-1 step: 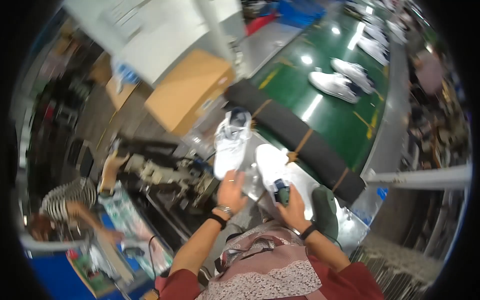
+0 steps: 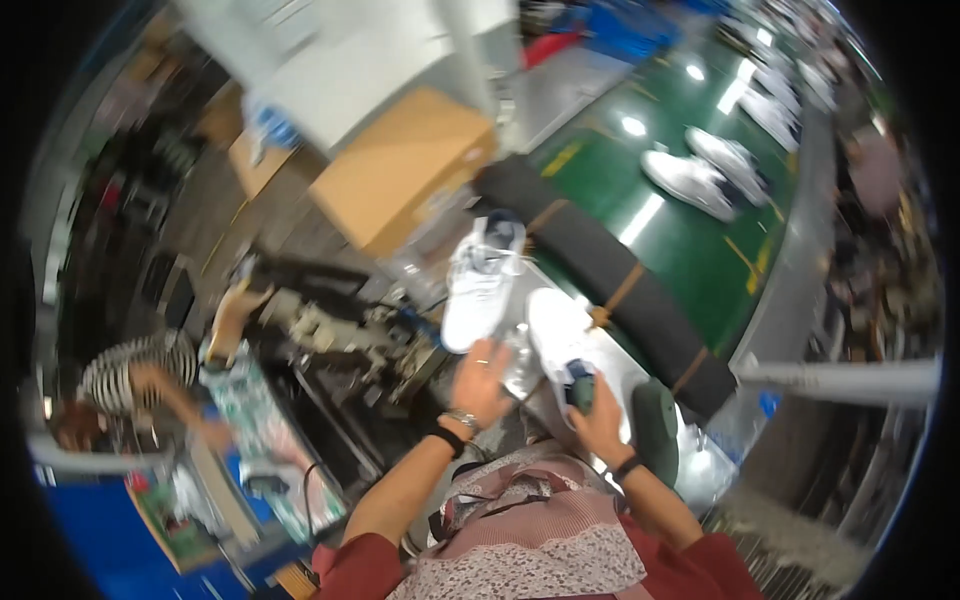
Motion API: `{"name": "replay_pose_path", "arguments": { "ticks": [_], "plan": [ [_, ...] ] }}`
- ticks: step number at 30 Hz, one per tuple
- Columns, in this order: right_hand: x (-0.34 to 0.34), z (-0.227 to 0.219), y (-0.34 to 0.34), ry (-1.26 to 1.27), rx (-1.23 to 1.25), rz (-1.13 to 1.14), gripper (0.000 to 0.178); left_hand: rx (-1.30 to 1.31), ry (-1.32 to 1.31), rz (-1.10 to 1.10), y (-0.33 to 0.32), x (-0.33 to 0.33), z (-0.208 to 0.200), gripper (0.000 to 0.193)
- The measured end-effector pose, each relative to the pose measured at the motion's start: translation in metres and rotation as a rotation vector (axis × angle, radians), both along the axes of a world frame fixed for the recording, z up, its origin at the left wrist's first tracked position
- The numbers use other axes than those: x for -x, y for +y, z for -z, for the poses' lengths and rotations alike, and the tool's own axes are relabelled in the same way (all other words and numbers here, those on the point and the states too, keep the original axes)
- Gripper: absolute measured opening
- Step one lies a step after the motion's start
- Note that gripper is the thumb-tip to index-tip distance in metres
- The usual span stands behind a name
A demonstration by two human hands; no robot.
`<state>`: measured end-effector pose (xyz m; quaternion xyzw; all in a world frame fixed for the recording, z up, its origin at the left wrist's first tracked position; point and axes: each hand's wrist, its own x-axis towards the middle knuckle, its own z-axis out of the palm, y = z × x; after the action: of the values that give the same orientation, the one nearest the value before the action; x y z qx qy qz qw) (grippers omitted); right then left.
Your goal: Processing and inspecting shoes on a factory production line.
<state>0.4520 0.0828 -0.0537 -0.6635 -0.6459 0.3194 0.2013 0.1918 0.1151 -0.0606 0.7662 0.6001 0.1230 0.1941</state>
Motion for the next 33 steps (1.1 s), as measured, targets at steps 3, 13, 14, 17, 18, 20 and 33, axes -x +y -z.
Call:
{"name": "replay_pose_path", "arguments": {
  "ticks": [3,13,14,17,18,20,33],
  "plan": [
    [-0.030,-0.052,0.017,0.114,0.197,-0.119,0.070,0.063,-0.108,0.082,-0.022,-0.008,-0.025,0.123],
    [0.104,-0.199,0.058,0.784,0.675,-0.442,0.069,-0.059,-0.451,-0.264,-0.122,0.108,-0.111,0.096],
    [0.129,-0.193,0.050,0.962,0.675,-0.352,0.070,-0.070,-0.457,-0.271,-0.135,0.113,-0.118,0.096],
    [0.221,-0.149,0.009,1.145,0.430,-0.206,0.062,0.057,-0.686,-0.795,-0.160,0.126,-0.129,0.104],
    [0.257,-0.135,0.005,0.944,0.203,-0.200,0.062,0.019,-0.693,-0.794,-0.162,0.133,-0.131,0.104],
    [0.314,-0.123,0.006,0.936,-0.179,-0.353,0.068,0.043,-0.754,-0.934,-0.162,0.149,-0.132,0.104],
    [0.464,-0.173,0.032,0.038,-0.323,-0.495,0.085,-0.130,-1.271,-0.888,-0.156,0.221,-0.101,0.063]
  ]
}}
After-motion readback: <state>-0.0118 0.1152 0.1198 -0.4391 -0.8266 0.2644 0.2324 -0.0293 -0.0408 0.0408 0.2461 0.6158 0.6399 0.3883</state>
